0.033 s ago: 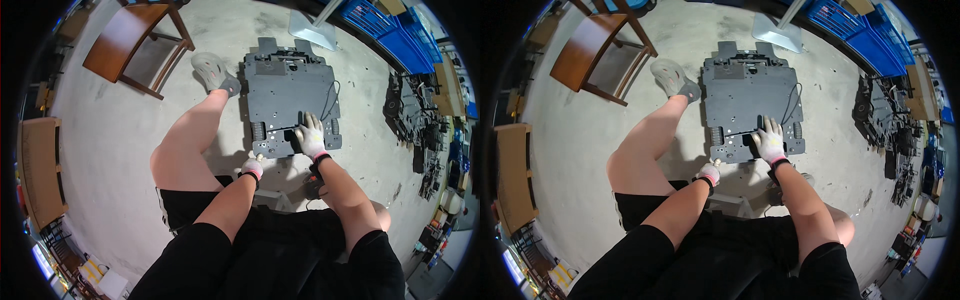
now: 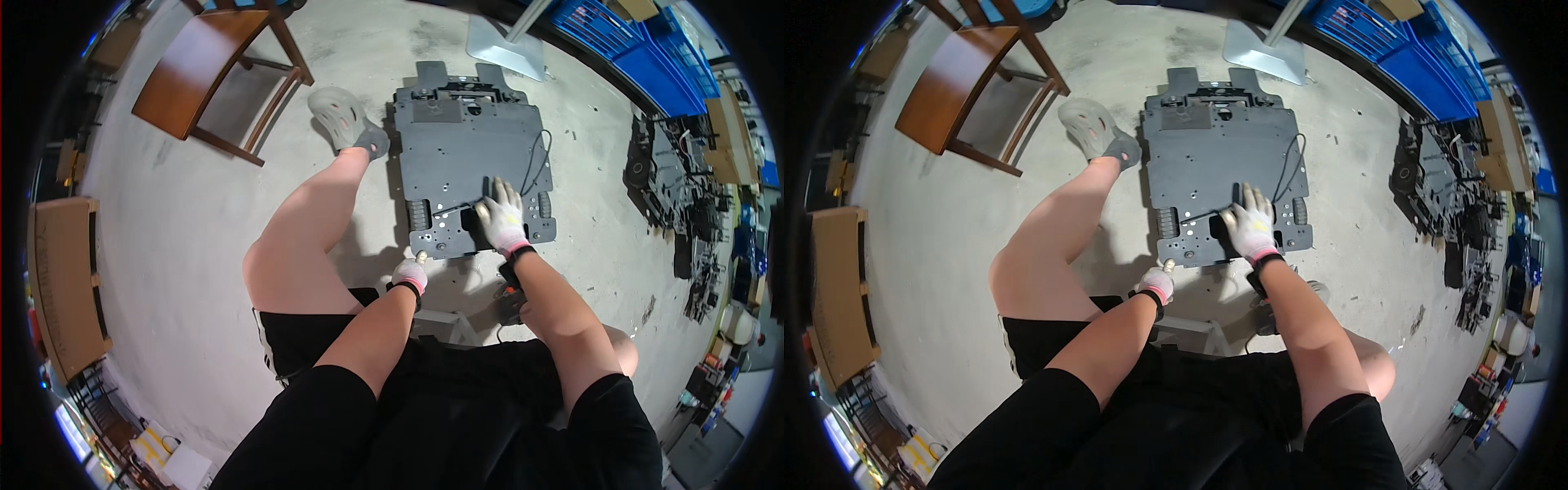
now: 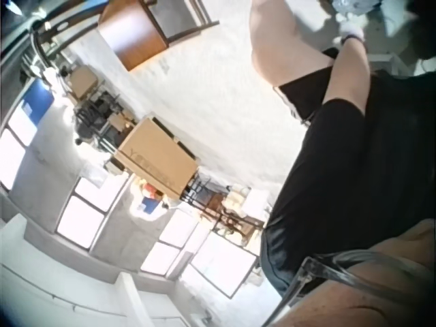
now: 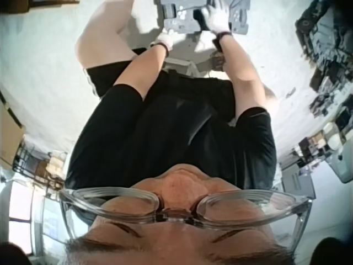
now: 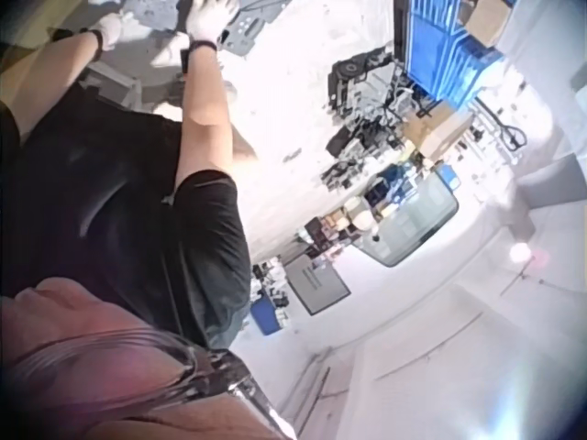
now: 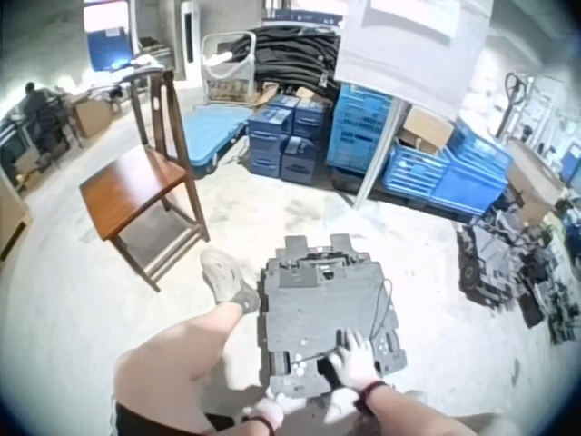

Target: Installing wiring harnesses and mechanical components onto a plastic robot chassis base.

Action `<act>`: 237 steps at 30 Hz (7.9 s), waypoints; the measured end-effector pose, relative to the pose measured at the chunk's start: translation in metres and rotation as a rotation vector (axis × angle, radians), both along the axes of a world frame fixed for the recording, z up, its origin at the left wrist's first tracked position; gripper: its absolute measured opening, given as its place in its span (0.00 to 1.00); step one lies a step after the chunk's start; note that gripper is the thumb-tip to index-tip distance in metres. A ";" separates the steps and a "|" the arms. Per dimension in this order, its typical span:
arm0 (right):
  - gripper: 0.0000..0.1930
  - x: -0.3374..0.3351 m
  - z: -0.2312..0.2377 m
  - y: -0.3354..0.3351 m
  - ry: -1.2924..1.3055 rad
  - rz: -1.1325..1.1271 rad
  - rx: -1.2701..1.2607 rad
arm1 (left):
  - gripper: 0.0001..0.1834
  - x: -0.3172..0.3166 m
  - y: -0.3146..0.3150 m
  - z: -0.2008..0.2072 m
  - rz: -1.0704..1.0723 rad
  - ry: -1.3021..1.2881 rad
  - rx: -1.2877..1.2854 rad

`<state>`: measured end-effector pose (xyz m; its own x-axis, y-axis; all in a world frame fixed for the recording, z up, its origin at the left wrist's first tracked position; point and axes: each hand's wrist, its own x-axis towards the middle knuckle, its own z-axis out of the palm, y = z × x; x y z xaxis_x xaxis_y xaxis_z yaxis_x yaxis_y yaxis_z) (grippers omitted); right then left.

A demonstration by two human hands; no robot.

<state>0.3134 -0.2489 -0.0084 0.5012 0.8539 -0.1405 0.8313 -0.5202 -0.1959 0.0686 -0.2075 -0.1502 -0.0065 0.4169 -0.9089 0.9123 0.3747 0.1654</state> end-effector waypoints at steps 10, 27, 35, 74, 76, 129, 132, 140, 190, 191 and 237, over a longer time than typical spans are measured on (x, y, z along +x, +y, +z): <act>0.21 -0.120 0.000 0.084 0.296 0.416 0.009 | 0.24 -0.004 0.007 -0.010 0.206 -0.046 -0.173; 0.25 -0.090 -0.018 0.077 0.326 -0.067 0.214 | 0.40 0.007 0.001 0.007 -0.011 0.019 0.059; 0.18 -0.115 0.004 0.023 0.219 0.446 0.007 | 0.32 0.005 0.005 -0.011 0.067 -0.040 -0.079; 0.15 -0.035 -0.016 0.068 0.904 -0.617 0.138 | 0.34 0.012 -0.005 -0.081 -0.033 0.008 -0.051; 0.12 -0.036 -0.018 0.051 1.026 -0.696 0.126 | 0.30 0.011 -0.001 -0.067 -0.034 0.028 -0.137; 0.18 -0.149 0.010 0.086 0.201 0.429 -0.091 | 0.29 0.009 0.005 -0.026 -1.073 -0.106 0.098; 0.20 -0.149 0.014 0.060 0.186 0.363 0.035 | 0.27 0.008 -0.001 -0.041 -0.972 -0.079 0.078; 0.30 -0.117 0.020 0.047 0.159 0.330 0.078 | 0.22 0.001 0.002 -0.050 -1.044 -0.076 0.087; 0.29 -0.066 -0.014 0.102 0.168 -0.243 0.229 | 0.28 0.008 0.000 -0.036 -0.168 0.000 0.042; 0.29 -0.087 -0.009 0.111 0.238 -0.193 0.166 | 0.26 0.001 -0.003 -0.048 -0.220 -0.055 0.009; 0.16 -0.142 0.008 0.075 0.366 0.610 -0.183 | 0.34 0.019 0.008 0.056 -0.157 -0.107 0.186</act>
